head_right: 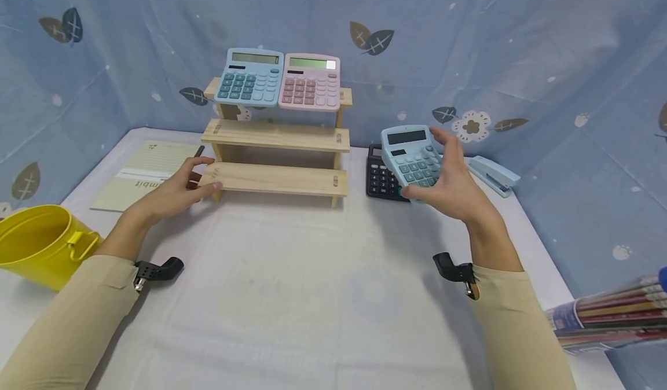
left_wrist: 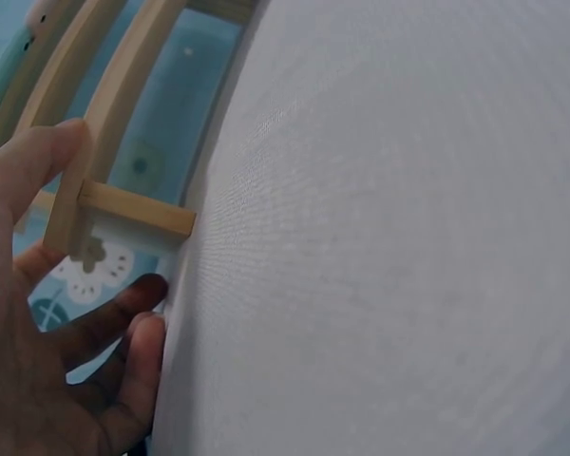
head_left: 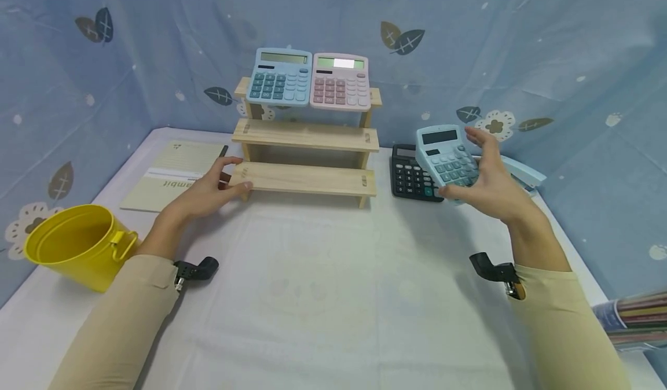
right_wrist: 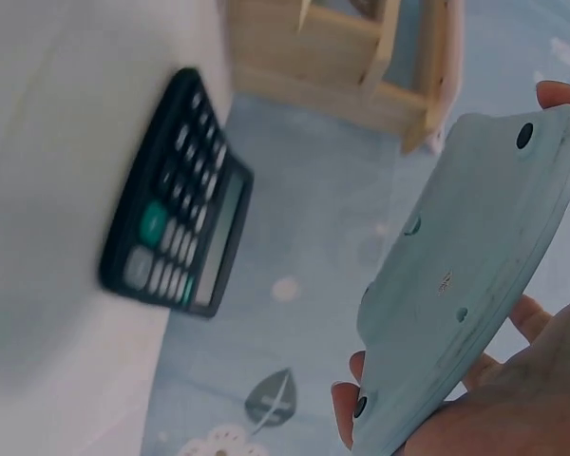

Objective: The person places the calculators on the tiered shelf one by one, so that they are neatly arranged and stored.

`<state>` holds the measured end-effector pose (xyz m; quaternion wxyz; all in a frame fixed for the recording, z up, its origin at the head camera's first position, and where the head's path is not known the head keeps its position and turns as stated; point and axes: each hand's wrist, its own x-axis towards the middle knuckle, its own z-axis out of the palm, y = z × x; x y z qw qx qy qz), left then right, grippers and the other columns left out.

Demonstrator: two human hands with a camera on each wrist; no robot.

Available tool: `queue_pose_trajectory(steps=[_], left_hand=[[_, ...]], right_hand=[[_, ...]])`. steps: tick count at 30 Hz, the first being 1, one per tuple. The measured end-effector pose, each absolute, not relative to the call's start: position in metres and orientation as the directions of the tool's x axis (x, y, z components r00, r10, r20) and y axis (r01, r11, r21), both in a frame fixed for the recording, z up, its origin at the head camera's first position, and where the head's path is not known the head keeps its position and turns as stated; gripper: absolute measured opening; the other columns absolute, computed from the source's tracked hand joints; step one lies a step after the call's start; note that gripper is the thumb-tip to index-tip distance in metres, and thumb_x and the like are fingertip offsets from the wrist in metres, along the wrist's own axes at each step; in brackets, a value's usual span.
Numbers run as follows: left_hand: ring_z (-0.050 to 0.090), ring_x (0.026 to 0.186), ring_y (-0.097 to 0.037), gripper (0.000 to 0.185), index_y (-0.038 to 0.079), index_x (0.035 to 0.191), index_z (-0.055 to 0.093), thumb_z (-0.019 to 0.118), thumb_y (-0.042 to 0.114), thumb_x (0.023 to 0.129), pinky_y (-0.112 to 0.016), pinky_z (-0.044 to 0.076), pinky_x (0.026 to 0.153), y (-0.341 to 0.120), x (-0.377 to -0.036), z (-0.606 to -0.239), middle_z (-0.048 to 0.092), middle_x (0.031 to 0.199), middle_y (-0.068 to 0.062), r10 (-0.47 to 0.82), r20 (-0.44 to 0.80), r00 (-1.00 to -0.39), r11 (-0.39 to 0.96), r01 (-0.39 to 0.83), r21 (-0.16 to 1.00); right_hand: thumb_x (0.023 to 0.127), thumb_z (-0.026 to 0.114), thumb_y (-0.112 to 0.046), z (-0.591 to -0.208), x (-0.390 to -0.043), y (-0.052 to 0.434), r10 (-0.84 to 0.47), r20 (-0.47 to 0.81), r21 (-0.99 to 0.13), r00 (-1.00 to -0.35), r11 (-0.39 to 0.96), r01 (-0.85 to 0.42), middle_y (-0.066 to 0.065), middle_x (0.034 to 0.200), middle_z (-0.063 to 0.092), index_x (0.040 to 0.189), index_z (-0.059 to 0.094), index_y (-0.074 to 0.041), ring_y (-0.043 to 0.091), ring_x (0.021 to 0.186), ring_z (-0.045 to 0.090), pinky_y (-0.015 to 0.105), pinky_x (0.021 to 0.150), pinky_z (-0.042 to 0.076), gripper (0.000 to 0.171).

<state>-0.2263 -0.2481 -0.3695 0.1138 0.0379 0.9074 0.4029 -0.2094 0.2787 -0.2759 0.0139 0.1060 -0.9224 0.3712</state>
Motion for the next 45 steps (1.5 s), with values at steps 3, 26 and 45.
queue_pose_trajectory(steps=[3,26,45], left_hand=[[0.048,0.130,-0.044,0.094,0.031,0.164,0.009,0.061,0.068,0.094,-0.060,0.041,0.099,-0.248,-0.227,-0.370,0.044,0.144,-0.027,0.160,-0.174,-0.972,0.673,-0.021,0.739],[0.050,0.130,-0.043,0.093,0.033,0.163,0.011,0.060,0.069,0.093,-0.059,0.042,0.098,-0.246,-0.232,-0.368,0.046,0.144,-0.026,0.163,-0.156,-0.974,0.684,-0.002,0.729],[0.050,0.131,-0.044,0.093,0.032,0.163,0.010,0.060,0.068,0.094,-0.061,0.041,0.100,-0.251,-0.231,-0.372,0.045,0.144,-0.027,0.166,-0.163,-0.972,0.682,-0.006,0.731]], right_hand=[[0.081,0.084,-0.016,-0.272,-0.207,0.268,-0.212,0.103,-0.679,-0.972,0.699,-0.224,0.010,0.170,0.003,0.163,-0.003,-0.034,0.050,0.142,0.024,0.063,0.100,0.037,0.120],[0.073,0.086,-0.020,-0.269,-0.222,0.186,-0.412,0.183,-0.703,-0.892,0.580,-0.412,0.011,0.163,0.015,0.162,0.014,-0.025,0.033,0.134,0.033,0.055,0.109,0.032,0.115],[0.071,0.085,-0.029,-0.271,-0.239,0.131,-0.479,0.170,-0.626,-0.861,0.622,-0.470,0.014,0.160,0.019,0.162,0.016,-0.025,0.030,0.129,0.036,0.051,0.103,0.039,0.114]])
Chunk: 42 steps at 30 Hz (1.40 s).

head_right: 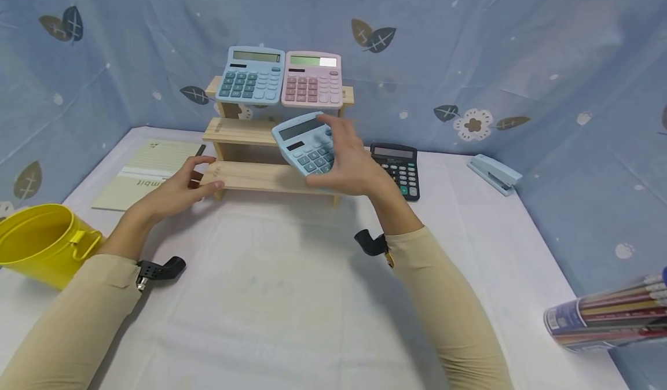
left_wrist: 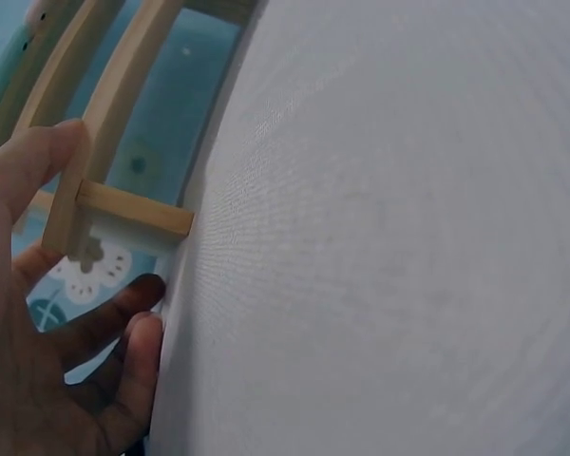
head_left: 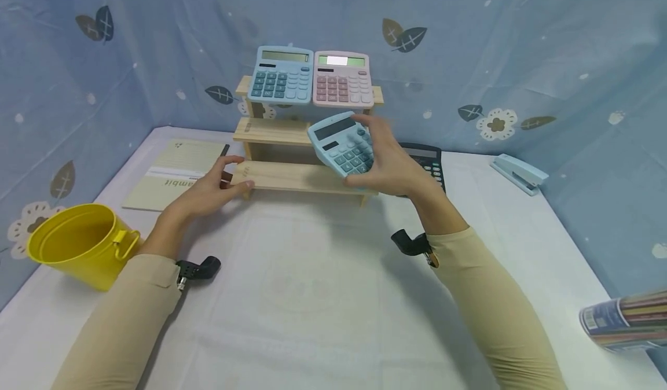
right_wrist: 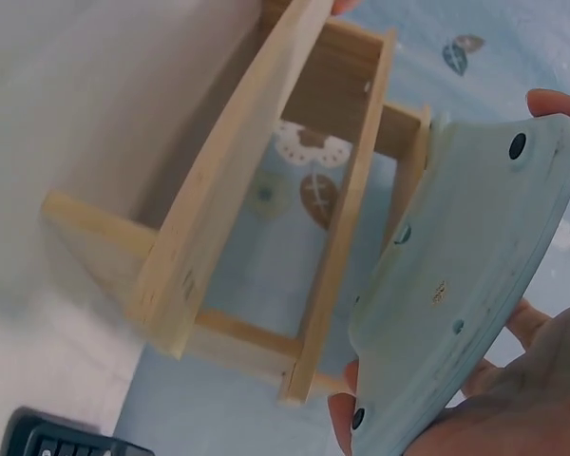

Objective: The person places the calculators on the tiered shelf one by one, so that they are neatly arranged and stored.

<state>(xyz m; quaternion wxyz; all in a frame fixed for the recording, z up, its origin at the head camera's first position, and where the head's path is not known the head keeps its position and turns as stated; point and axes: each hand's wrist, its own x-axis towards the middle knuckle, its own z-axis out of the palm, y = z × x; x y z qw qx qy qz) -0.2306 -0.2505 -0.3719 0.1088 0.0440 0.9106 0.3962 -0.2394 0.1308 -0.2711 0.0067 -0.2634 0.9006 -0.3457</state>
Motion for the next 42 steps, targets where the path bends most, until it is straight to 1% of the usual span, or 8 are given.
queue_pose_trajectory(steps=[8,12,19,25,32,36,39,42], left_hand=[[0.051,0.129,-0.043,0.092,0.033,0.163,0.012,0.060,0.069,0.093,-0.061,0.042,0.099,-0.247,-0.232,-0.370,0.046,0.143,-0.025,0.163,-0.157,-0.974,0.679,-0.005,0.734],[0.051,0.131,-0.043,0.092,0.033,0.163,0.012,0.060,0.070,0.093,-0.061,0.042,0.099,-0.246,-0.232,-0.370,0.046,0.145,-0.026,0.166,-0.163,-0.973,0.684,-0.005,0.729],[0.052,0.129,-0.041,0.090,0.035,0.162,0.012,0.060,0.069,0.094,-0.057,0.043,0.097,-0.247,-0.235,-0.365,0.049,0.142,-0.023,0.178,-0.155,-0.972,0.685,0.010,0.729],[0.052,0.131,-0.042,0.090,0.035,0.162,0.012,0.061,0.068,0.094,-0.059,0.043,0.098,-0.250,-0.234,-0.365,0.048,0.143,-0.024,0.174,-0.168,-0.970,0.676,-0.006,0.737],[0.052,0.131,-0.043,0.090,0.033,0.162,0.012,0.061,0.067,0.094,-0.059,0.043,0.098,-0.250,-0.231,-0.369,0.047,0.143,-0.025,0.172,-0.160,-0.972,0.670,-0.004,0.742],[0.052,0.130,-0.042,0.090,0.032,0.163,0.012,0.060,0.067,0.095,-0.059,0.042,0.099,-0.250,-0.231,-0.368,0.048,0.143,-0.025,0.172,-0.157,-0.973,0.668,-0.002,0.744],[0.053,0.130,-0.042,0.090,0.032,0.163,0.011,0.059,0.067,0.095,-0.059,0.043,0.099,-0.251,-0.230,-0.368,0.048,0.142,-0.026,0.171,-0.156,-0.973,0.673,-0.001,0.740],[0.052,0.130,-0.043,0.091,0.032,0.163,0.011,0.059,0.068,0.095,-0.059,0.043,0.098,-0.251,-0.229,-0.370,0.048,0.143,-0.026,0.173,-0.158,-0.972,0.679,0.001,0.734]], right_hand=[[0.070,0.083,-0.030,-0.268,-0.242,0.113,-0.481,0.152,-0.602,-0.864,0.648,-0.467,0.014,0.157,0.025,0.162,0.019,-0.022,0.030,0.130,0.035,0.051,0.105,0.036,0.112],[0.070,0.082,-0.033,-0.268,-0.244,0.102,-0.460,0.131,-0.566,-0.878,0.692,-0.448,0.014,0.154,0.029,0.161,0.020,-0.023,0.032,0.126,0.039,0.049,0.100,0.040,0.110],[0.071,0.082,-0.040,-0.264,-0.249,0.078,-0.417,0.128,-0.511,-0.900,0.750,-0.420,0.012,0.158,0.028,0.160,0.023,-0.024,0.030,0.128,0.040,0.050,0.101,0.040,0.108],[0.073,0.082,-0.044,-0.264,-0.256,0.058,-0.398,0.108,-0.495,-0.911,0.773,-0.397,0.011,0.157,0.030,0.159,0.028,-0.025,0.032,0.126,0.042,0.051,0.101,0.041,0.104],[0.076,0.079,-0.050,-0.269,-0.263,0.041,-0.353,0.075,-0.461,-0.933,0.817,-0.346,0.009,0.158,0.030,0.156,0.035,-0.027,0.037,0.131,0.039,0.054,0.105,0.035,0.094],[0.079,0.079,-0.054,-0.273,-0.268,0.032,-0.342,0.095,-0.462,-0.935,0.817,-0.346,0.009,0.160,0.031,0.153,0.042,-0.024,0.036,0.136,0.038,0.052,0.111,0.032,0.088],[0.081,0.079,-0.060,-0.275,-0.272,0.026,-0.343,0.117,-0.452,-0.932,0.817,-0.358,0.009,0.162,0.032,0.152,0.045,-0.020,0.034,0.142,0.037,0.053,0.118,0.026,0.089],[0.082,0.077,-0.065,-0.275,-0.275,0.025,-0.367,0.096,-0.433,-0.925,0.821,-0.371,0.011,0.165,0.029,0.155,0.043,-0.019,0.036,0.149,0.031,0.055,0.123,0.017,0.093]])
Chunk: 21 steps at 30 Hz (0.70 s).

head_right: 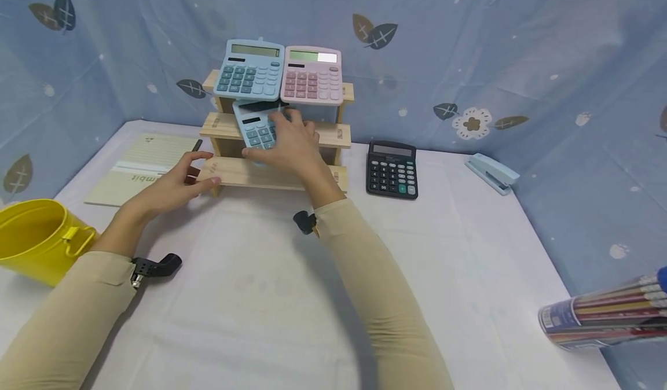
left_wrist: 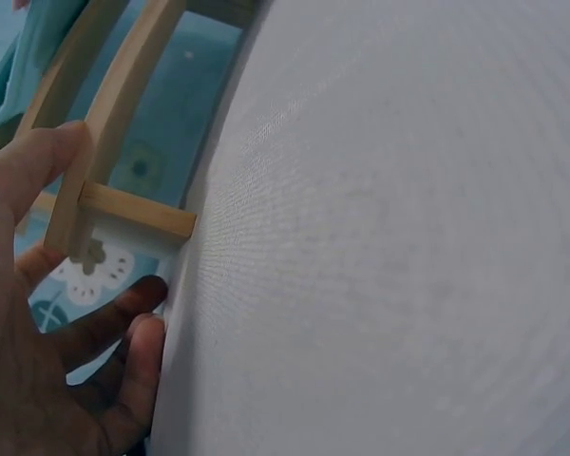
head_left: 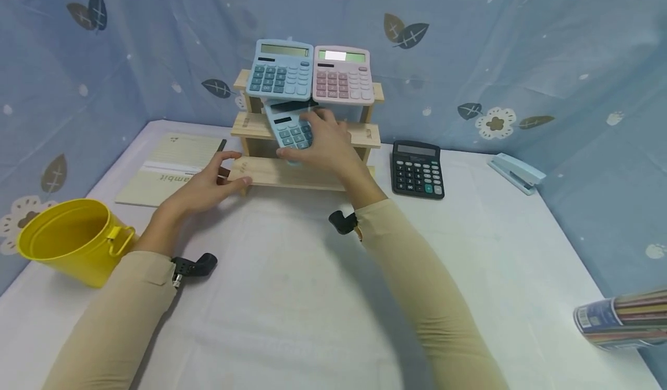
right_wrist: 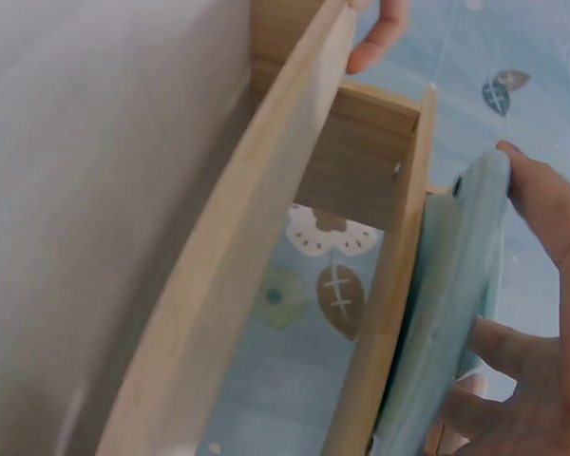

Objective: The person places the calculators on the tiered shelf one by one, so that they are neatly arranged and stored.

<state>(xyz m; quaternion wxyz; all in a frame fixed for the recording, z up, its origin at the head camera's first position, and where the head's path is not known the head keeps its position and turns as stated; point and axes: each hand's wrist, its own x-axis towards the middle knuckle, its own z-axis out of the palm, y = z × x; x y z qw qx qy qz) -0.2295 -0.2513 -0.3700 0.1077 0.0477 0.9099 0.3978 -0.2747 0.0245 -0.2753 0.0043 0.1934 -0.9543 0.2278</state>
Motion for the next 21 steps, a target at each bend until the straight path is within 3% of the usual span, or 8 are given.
queue_pose_trajectory(steps=[3,7,11,21], left_hand=[[0.052,0.130,-0.043,0.091,0.032,0.163,0.011,0.059,0.068,0.095,-0.059,0.043,0.098,-0.251,-0.230,-0.370,0.048,0.143,-0.026,0.174,-0.161,-0.972,0.682,0.000,0.732],[0.052,0.130,-0.042,0.091,0.033,0.163,0.011,0.060,0.069,0.094,-0.059,0.042,0.098,-0.252,-0.229,-0.368,0.048,0.143,-0.025,0.164,-0.166,-0.972,0.685,-0.009,0.729],[0.052,0.129,-0.043,0.092,0.032,0.163,0.011,0.060,0.069,0.094,-0.059,0.042,0.098,-0.252,-0.230,-0.368,0.048,0.142,-0.026,0.164,-0.165,-0.973,0.687,-0.008,0.727],[0.052,0.129,-0.044,0.090,0.029,0.163,0.010,0.059,0.065,0.097,-0.057,0.044,0.096,-0.251,-0.230,-0.369,0.047,0.142,-0.028,0.183,-0.160,-0.970,0.677,0.006,0.736]], right_hand=[[0.080,0.080,-0.062,-0.272,-0.277,0.029,-0.427,0.037,-0.419,-0.903,0.814,-0.402,0.013,0.169,0.022,0.160,0.036,-0.019,0.040,0.154,0.021,0.059,0.124,0.011,0.101],[0.080,0.085,-0.050,-0.268,-0.282,0.035,-0.523,-0.002,-0.411,-0.852,0.777,-0.476,0.015,0.171,0.015,0.163,0.031,-0.015,0.035,0.158,0.012,0.061,0.123,0.008,0.105],[0.084,0.083,-0.042,-0.270,-0.286,0.034,-0.545,0.034,-0.417,-0.838,0.754,-0.507,0.015,0.170,0.021,0.161,0.034,-0.011,0.028,0.159,0.014,0.057,0.125,0.008,0.096],[0.084,0.084,-0.047,-0.281,-0.288,0.013,-0.448,0.125,-0.446,-0.885,0.771,-0.454,0.014,0.169,0.024,0.157,0.040,-0.009,0.029,0.156,0.021,0.043,0.122,0.021,0.094]])
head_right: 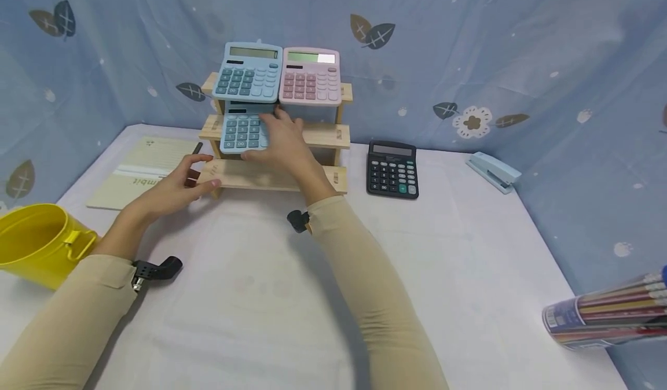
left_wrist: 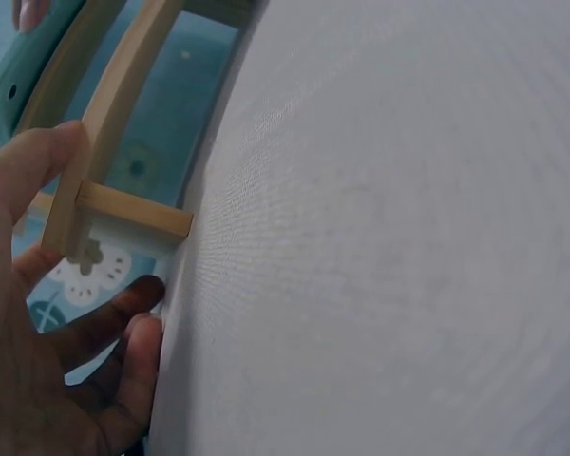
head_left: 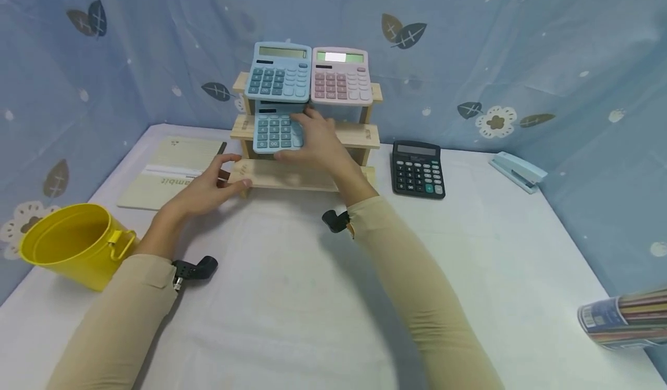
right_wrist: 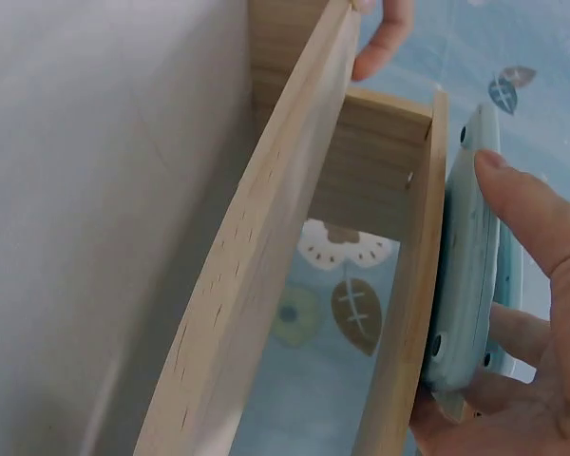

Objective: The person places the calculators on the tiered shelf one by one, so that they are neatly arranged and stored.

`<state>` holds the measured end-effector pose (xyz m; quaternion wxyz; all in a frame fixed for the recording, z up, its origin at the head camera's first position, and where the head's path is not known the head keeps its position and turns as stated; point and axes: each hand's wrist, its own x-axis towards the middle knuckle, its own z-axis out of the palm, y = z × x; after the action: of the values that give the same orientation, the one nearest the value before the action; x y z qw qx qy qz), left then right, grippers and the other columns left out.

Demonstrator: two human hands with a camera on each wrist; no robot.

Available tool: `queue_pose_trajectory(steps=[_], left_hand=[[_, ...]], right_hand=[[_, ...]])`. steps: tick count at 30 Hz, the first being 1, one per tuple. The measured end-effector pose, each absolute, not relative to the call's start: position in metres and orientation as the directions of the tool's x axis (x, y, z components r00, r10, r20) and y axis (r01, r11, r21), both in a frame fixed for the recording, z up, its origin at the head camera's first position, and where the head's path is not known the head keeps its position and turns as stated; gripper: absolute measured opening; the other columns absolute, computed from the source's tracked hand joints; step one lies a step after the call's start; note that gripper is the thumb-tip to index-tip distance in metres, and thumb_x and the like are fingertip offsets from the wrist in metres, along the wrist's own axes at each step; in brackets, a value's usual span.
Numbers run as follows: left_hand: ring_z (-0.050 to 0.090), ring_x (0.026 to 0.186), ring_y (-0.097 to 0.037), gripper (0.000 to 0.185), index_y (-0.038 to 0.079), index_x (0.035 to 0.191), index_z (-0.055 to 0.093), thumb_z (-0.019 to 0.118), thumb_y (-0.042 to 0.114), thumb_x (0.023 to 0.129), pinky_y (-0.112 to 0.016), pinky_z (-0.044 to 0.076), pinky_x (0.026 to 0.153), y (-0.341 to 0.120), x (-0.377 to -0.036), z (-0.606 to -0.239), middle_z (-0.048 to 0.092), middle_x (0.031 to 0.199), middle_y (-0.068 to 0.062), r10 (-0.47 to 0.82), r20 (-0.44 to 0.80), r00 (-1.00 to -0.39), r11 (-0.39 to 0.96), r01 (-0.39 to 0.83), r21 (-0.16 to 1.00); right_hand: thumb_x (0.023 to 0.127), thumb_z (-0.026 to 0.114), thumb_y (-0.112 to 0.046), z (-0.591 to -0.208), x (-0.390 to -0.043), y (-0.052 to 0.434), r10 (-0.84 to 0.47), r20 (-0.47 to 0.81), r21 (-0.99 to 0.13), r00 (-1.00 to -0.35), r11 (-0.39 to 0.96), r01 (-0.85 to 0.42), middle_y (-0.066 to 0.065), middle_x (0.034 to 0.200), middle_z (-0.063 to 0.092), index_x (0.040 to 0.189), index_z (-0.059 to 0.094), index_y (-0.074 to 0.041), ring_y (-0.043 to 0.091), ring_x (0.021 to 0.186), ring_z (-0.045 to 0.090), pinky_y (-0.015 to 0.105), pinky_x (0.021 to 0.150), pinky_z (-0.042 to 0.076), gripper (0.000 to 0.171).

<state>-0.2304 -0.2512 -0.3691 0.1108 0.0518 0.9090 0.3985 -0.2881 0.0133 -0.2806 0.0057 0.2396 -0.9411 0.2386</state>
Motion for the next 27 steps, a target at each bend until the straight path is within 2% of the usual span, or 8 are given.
queue_pose_trajectory(steps=[10,13,21,27], left_hand=[[0.050,0.132,-0.044,0.093,0.032,0.163,0.009,0.059,0.069,0.094,-0.061,0.042,0.100,-0.251,-0.229,-0.369,0.044,0.146,-0.028,0.170,-0.179,-0.969,0.677,-0.017,0.736],[0.050,0.132,-0.045,0.092,0.031,0.163,0.010,0.059,0.069,0.094,-0.061,0.042,0.100,-0.251,-0.231,-0.371,0.044,0.146,-0.028,0.177,-0.172,-0.969,0.674,-0.008,0.739],[0.049,0.132,-0.044,0.094,0.032,0.164,0.009,0.059,0.070,0.093,-0.061,0.042,0.101,-0.250,-0.231,-0.371,0.043,0.146,-0.028,0.169,-0.179,-0.969,0.684,-0.015,0.730],[0.050,0.130,-0.044,0.094,0.032,0.164,0.009,0.059,0.070,0.093,-0.061,0.042,0.100,-0.251,-0.229,-0.371,0.043,0.145,-0.027,0.169,-0.170,-0.971,0.679,-0.010,0.734]], right_hand=[[0.092,0.075,-0.042,-0.283,-0.291,0.008,-0.492,0.107,-0.462,-0.864,0.745,-0.481,0.014,0.170,0.021,0.159,0.037,-0.009,0.026,0.157,0.019,0.040,0.122,0.020,0.084],[0.093,0.076,-0.042,-0.284,-0.291,0.007,-0.486,0.103,-0.470,-0.868,0.745,-0.473,0.013,0.170,0.021,0.159,0.037,-0.010,0.026,0.157,0.019,0.039,0.123,0.019,0.083],[0.091,0.077,-0.047,-0.287,-0.293,0.001,-0.453,0.138,-0.473,-0.881,0.751,-0.460,0.012,0.167,0.028,0.157,0.041,-0.012,0.031,0.149,0.028,0.038,0.119,0.027,0.083],[0.090,0.077,-0.049,-0.290,-0.293,-0.003,-0.431,0.147,-0.473,-0.890,0.760,-0.446,0.011,0.167,0.027,0.157,0.042,-0.015,0.030,0.147,0.029,0.038,0.118,0.027,0.083]])
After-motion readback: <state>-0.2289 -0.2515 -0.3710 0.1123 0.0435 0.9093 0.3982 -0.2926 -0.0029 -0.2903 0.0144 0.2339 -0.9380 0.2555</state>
